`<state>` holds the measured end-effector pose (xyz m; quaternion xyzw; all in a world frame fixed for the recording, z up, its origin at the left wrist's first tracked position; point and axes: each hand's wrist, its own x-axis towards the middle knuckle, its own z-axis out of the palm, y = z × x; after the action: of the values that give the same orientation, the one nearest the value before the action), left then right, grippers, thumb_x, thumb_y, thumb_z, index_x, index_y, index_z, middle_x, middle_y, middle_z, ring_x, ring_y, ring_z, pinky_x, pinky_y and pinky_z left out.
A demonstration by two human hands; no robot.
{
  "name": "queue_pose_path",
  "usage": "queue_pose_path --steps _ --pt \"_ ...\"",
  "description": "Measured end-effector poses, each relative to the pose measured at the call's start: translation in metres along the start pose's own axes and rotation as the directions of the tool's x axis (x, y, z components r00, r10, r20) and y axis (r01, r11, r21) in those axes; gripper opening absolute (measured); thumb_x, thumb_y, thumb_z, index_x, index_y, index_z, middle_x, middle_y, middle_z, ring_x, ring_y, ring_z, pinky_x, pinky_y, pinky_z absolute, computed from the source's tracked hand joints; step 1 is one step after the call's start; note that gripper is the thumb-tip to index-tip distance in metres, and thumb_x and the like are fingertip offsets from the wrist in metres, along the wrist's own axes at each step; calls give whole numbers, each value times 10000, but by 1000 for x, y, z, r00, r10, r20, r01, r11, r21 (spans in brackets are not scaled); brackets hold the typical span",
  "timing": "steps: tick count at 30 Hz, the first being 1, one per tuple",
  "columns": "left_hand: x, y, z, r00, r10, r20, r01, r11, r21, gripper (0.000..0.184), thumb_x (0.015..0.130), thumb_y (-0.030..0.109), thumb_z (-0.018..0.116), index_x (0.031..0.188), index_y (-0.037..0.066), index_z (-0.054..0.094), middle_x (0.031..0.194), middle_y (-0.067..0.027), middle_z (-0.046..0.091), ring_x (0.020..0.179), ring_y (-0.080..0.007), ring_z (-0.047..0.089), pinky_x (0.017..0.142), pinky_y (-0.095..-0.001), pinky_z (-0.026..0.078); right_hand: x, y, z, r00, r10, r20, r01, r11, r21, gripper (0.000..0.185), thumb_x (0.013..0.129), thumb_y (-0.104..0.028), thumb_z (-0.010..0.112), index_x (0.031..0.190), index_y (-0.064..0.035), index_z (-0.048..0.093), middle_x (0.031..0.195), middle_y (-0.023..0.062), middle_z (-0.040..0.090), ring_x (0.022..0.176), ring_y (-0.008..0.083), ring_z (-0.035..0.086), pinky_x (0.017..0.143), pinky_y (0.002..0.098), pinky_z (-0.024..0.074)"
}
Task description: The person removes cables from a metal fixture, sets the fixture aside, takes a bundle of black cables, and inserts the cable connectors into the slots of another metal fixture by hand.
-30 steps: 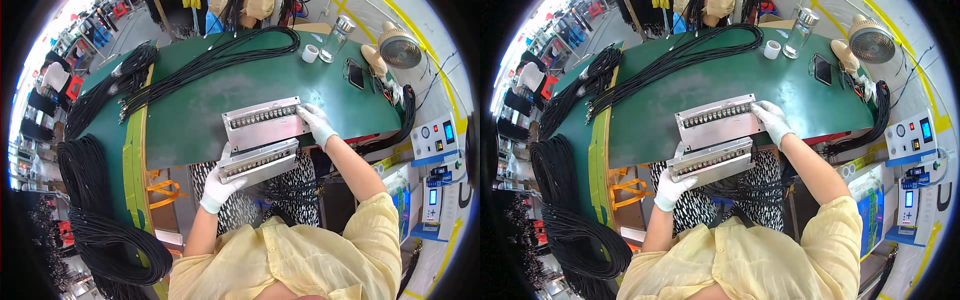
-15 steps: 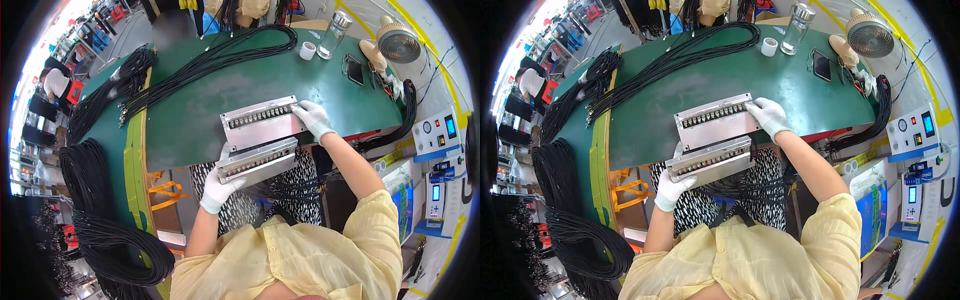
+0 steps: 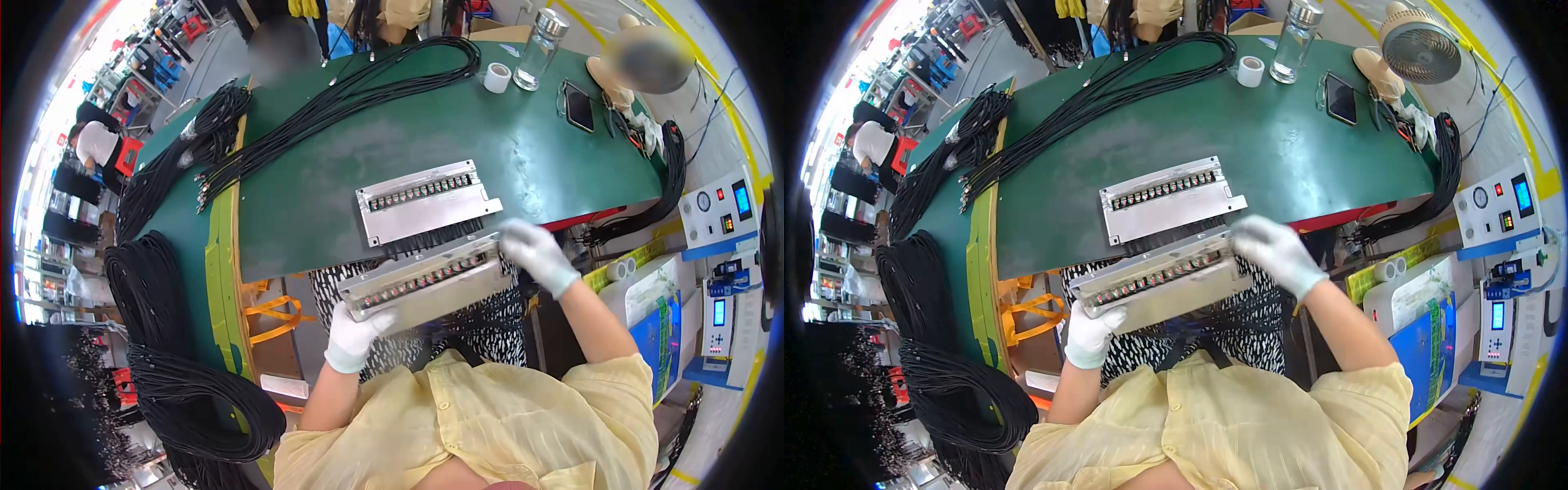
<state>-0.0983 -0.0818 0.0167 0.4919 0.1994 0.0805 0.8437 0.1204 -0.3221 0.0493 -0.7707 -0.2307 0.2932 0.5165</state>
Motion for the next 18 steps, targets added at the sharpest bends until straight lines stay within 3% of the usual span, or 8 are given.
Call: queue_pose_path --steps 2,6,9,10,12,13,16,18 --pt "2 -1 17 999 -29 35 30 999 -13 638 742 14 797 1317 -35 525 1270 -107 610 1148 -198 591 1006 -355 457 -31 3 0 978 101 184 -143 961 236 456 942 -243 588 1326 -4 528 1139 30 615 1078 127 553 952 292 448" --pt "54 25 100 973 74 218 -62 996 -65 547 822 45 720 1317 -42 504 1187 -87 625 1078 -168 601 954 -310 473 -40 15 -42 961 107 -256 8 912 409 433 965 -251 597 1290 28 534 1174 68 631 1064 142 594 942 294 465" --pt "122 7 135 949 3 315 -40 993 111 562 887 116 670 1373 -56 446 1231 -128 584 1097 -179 577 951 -299 460 -28 20 -116 888 145 -436 33 926 376 382 976 -272 602 1216 23 571 971 28 666 837 79 626 738 257 517" --pt "135 6 149 935 153 321 -222 956 192 667 877 121 694 1435 -48 371 1265 -178 566 1130 -199 568 969 -308 454 -24 23 -142 900 151 -409 18 925 380 378 977 -309 597 1192 2 591 969 38 668 825 84 626 705 252 513" --pt "150 -3 161 954 155 255 -202 965 168 681 863 109 713 1434 -41 372 1292 -205 560 1162 -212 567 986 -314 452 -17 38 -188 872 277 -404 -128 925 357 345 981 -326 585 1141 -23 623 969 29 672 815 80 622 697 253 503" --pt "149 -2 166 966 101 239 -140 979 148 611 854 95 722 1383 -32 444 1325 -186 557 1205 -228 554 1018 -324 440 -4 68 -205 806 259 -533 -85 941 329 386 911 -451 640 1092 -111 670 835 -14 664 619 99 574 517 255 429" --pt "159 -16 150 915 219 340 -329 891 312 482 862 26 682 1317 -27 529 1352 -146 540 1201 -239 551 925 -337 528 7 91 -237 768 387 -511 -241 913 329 413 879 -491 664 1069 -124 682 809 -13 665 615 114 580 544 274 439" --pt "160 -13 132 859 367 358 -509 689 516 421 840 25 696 1245 -29 592 1326 -138 568 1211 -234 552 958 -340 508 21 99 -246 761 370 -534 -288 929 232 441 858 -518 675 1036 -114 693 832 7 684 665 121 610 566 268 443"
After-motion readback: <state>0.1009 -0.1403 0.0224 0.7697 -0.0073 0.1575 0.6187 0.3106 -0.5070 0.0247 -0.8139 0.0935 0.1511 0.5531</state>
